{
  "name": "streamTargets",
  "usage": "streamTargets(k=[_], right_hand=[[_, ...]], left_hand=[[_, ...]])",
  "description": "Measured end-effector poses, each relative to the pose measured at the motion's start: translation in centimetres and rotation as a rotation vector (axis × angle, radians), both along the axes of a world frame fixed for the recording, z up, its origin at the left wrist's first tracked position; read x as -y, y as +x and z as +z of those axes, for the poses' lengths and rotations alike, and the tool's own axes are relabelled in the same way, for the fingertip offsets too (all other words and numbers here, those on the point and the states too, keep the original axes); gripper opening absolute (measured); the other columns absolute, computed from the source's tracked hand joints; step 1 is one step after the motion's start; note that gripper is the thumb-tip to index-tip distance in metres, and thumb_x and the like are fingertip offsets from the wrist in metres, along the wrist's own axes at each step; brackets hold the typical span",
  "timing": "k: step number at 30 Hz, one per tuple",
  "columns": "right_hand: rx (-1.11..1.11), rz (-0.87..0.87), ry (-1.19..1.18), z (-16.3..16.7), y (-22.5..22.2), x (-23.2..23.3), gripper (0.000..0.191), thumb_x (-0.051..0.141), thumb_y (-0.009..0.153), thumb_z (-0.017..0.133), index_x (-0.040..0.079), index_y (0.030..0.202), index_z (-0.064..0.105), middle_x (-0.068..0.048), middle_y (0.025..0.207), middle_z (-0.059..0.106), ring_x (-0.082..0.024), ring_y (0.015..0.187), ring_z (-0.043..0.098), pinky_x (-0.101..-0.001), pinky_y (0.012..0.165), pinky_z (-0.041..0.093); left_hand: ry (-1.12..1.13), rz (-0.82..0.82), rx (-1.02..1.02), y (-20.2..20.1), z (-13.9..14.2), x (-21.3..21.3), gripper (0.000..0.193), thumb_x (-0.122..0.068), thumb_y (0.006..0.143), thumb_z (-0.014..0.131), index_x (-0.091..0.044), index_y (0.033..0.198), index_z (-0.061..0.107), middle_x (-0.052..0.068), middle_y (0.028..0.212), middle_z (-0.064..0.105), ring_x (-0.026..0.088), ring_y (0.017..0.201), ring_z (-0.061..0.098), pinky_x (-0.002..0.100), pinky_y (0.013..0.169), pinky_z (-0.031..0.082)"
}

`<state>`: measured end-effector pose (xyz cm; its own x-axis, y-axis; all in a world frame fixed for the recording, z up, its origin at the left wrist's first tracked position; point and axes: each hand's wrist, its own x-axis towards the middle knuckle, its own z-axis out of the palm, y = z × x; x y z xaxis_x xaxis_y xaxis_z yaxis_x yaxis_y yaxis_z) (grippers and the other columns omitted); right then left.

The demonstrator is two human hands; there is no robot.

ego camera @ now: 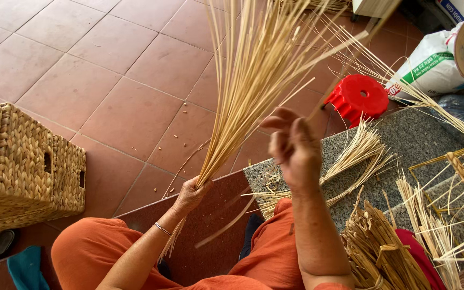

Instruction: The person sits on the floor and repeatedly gathers dried plant stalks into a bundle, aligns them, and removes stray pieces. The person continues to adjust and refine the bundle throughout the clip.

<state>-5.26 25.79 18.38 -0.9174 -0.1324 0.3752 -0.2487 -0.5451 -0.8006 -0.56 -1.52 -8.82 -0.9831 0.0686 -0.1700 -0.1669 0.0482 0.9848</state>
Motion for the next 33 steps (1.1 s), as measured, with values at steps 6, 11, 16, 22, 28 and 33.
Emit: streamTargets(k=[6,11,16,22,28,33], right_hand=[[0.025,-0.19,0.158,-0.9,-1.5,2.0,0.041,0.032,0.112,0.039,0.007,0.136,0.06,-0.011,0.144,0.062,-0.006,0.055,0.062,-0.0208,0.046,0.049],[0.013,-0.312,0.245,-2.3,-3.6,1.2,0.037,0.029,0.111,0.044,0.005,0.133,0.063,-0.013,0.138,0.068,-0.003,0.05,0.053,-0.0183,0.041,0.043],[0.004,-0.37,0.075,-2.8,-4.0,0.7,0.03,0.024,0.116,0.047,0.004,0.122,0.069,-0.006,0.102,0.072,-0.002,0.049,0.039,-0.0179,0.041,0.031],[-0.121,-0.312,0.051,-1.9,-1.6,1.1,0.028,0.023,0.116,0.048,0.007,0.121,0.071,0.0,0.078,0.066,-0.003,0.049,0.037,-0.0187,0.041,0.032],[-0.045,-0.29,0.201,-1.0,-1.9,1.6,0.031,0.022,0.112,0.049,0.013,0.138,0.064,0.0,0.073,0.066,-0.003,0.047,0.039,-0.0182,0.041,0.034],[0.032,-0.346,0.207,-0.8,-2.8,1.4,0.03,0.019,0.109,0.055,0.012,0.136,0.065,0.001,0.07,0.064,-0.003,0.05,0.046,-0.0178,0.04,0.032]], left_hand=[[0.002,-0.051,-0.082,0.8,0.6,-0.4,0.015,-0.023,0.093,0.072,-0.01,0.1,0.072,-0.013,0.073,0.053,0.001,0.066,0.045,0.021,0.057,0.042],[-0.011,-0.117,-0.07,1.1,0.7,0.3,0.024,-0.028,0.099,0.067,-0.006,0.091,0.068,-0.01,0.069,0.048,0.003,0.064,0.043,0.023,0.056,0.04],[-0.067,-0.061,-0.053,0.8,1.0,0.0,0.035,-0.034,0.104,0.059,-0.005,0.086,0.068,-0.01,0.066,0.045,0.004,0.062,0.04,0.025,0.055,0.037],[-0.203,-0.005,-0.072,1.0,2.1,-0.8,0.029,-0.035,0.098,0.065,-0.006,0.097,0.071,-0.008,0.065,0.045,0.006,0.062,0.041,0.027,0.055,0.039],[-0.37,-0.002,-0.092,1.3,2.6,-0.8,0.03,-0.04,0.095,0.069,-0.01,0.099,0.071,-0.002,0.06,0.048,0.009,0.059,0.046,0.03,0.055,0.044],[-0.475,-0.019,-0.116,1.5,2.6,-0.9,0.035,-0.044,0.094,0.071,-0.009,0.093,0.068,0.003,0.057,0.049,0.012,0.056,0.047,0.032,0.055,0.045]])
